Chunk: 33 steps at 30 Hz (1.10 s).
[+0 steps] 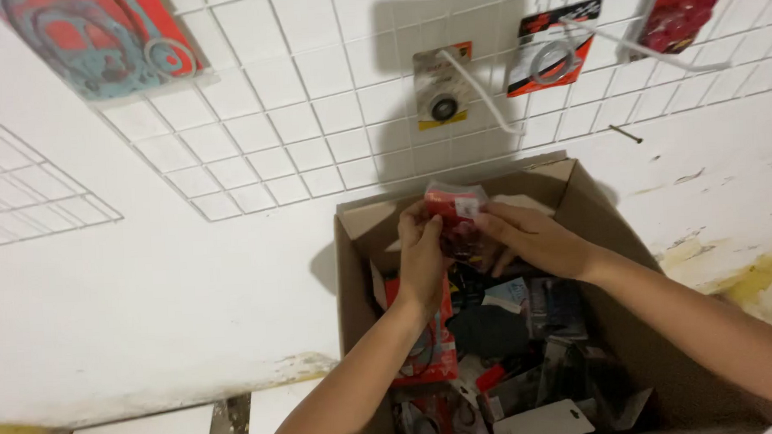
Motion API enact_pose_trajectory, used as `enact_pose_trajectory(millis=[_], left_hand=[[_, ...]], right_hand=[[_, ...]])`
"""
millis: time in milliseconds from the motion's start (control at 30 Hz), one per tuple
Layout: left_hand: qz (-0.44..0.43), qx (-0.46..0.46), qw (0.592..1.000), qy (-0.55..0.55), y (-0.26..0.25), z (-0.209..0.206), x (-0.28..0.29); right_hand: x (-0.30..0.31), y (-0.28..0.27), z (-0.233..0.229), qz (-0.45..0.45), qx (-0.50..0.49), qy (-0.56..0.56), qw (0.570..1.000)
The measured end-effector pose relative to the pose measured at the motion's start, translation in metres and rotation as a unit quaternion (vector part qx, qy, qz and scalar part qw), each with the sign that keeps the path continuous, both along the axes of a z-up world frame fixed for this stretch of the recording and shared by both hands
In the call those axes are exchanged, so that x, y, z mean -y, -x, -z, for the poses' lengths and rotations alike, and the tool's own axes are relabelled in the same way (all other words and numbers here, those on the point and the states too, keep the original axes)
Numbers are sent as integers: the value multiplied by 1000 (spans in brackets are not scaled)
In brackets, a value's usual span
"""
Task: The person cleans various packaged items retrieved from a cardboard box using a cloth. They wipe the surfaces of several small packages and larger red boxes before placing some items onto a wall-mounted grid rack.
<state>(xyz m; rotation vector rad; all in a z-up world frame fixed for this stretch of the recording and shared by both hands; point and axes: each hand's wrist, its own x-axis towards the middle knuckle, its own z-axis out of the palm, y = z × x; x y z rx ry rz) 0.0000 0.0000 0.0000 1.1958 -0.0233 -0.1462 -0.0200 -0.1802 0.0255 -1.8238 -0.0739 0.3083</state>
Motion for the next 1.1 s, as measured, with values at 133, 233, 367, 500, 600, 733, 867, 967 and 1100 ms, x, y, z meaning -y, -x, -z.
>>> enact_pose_trajectory(millis=[133, 233, 367, 500, 600, 733, 867, 967, 1100], left_hand=[[21, -15, 1000, 1, 18, -31, 0], [58, -14, 998, 25, 24, -47, 2], [100, -54, 993, 40, 34, -70, 12], [127, 19, 991, -44, 37, -89, 33], [154, 53, 986, -30, 48, -104, 53], [158, 113, 981, 8, 51, -97, 92], [184, 216, 959, -16, 53, -113, 114], [198, 285, 938, -24, 58, -125, 127], [166, 412, 896, -2, 60, -128, 152]], right_hand=[[15, 7, -17, -16, 86, 5, 996], [31, 21, -39, -15, 106, 35, 994], [64, 43, -47, 7, 142, -49, 989], [100, 59, -39, 81, 234, -104, 963], [121, 80, -36, 160, 260, -109, 946], [135, 105, -37, 221, 316, -104, 917], [131, 133, -67, 304, 351, -108, 879], [133, 144, -79, 352, 361, -90, 859], [143, 141, -83, 381, 430, -56, 817]])
